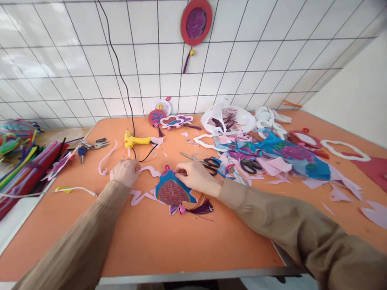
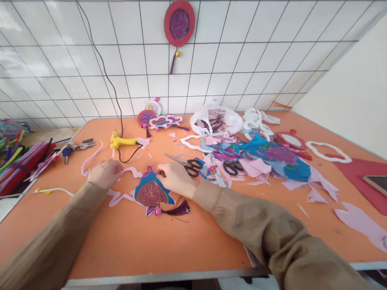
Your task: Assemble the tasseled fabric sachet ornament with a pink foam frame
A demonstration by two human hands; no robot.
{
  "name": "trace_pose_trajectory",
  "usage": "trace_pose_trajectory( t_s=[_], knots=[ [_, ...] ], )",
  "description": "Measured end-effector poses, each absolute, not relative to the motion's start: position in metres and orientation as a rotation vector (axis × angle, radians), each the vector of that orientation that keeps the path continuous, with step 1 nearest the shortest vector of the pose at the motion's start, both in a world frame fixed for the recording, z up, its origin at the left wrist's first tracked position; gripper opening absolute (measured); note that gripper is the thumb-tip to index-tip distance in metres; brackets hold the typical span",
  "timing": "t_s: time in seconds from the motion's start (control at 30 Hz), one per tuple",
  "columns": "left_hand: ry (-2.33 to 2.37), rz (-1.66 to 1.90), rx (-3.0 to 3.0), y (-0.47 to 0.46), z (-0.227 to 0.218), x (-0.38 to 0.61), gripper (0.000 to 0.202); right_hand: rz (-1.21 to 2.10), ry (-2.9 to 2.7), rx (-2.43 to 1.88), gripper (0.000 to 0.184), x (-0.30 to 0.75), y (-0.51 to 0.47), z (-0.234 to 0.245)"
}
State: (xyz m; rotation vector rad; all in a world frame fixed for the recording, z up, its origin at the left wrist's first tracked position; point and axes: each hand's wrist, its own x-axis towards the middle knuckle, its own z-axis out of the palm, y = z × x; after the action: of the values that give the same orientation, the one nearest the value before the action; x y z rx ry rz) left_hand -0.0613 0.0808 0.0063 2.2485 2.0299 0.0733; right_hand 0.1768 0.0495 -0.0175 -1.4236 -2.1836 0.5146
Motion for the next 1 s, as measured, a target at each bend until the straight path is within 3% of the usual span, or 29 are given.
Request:
trace_pose_trajectory(
  t_s=[0.33,0.6,0.77,0.87,0.93,1.0],
  knots=[
    [2.052,0.155,2.209,0.077,0.008,-0.067,0.027,0.364,-2.202,-1.506,0.010,0.183,0.034,-0.014],
    [1.959,0.196,2.352,0.074,0.000,-0.058,0.012,0.286,-2.295,-1.471,0.009,0.191,0.033,-0.013],
    [1.994,0.292,2.383,0.073,0.009,-0.061,0.013,0.110,-2.214,-1.527,0.015,0.213,0.043,0.016],
    [1.988,0.580,2.388,0.071,0.016,-0.062,0.028,0.142,-1.999,-1.399,0.013,0.220,0.043,0.038],
    [1.682,0.939,2.201,0.067,0.019,-0.057,0.042,0.386,-1.860,-1.227,0.012,0.216,0.038,0.045],
    [1.248,1.041,1.865,0.058,0.019,-0.048,0.059,0.638,-1.762,-1.084,0.011,0.206,0.032,0.044]
  ],
)
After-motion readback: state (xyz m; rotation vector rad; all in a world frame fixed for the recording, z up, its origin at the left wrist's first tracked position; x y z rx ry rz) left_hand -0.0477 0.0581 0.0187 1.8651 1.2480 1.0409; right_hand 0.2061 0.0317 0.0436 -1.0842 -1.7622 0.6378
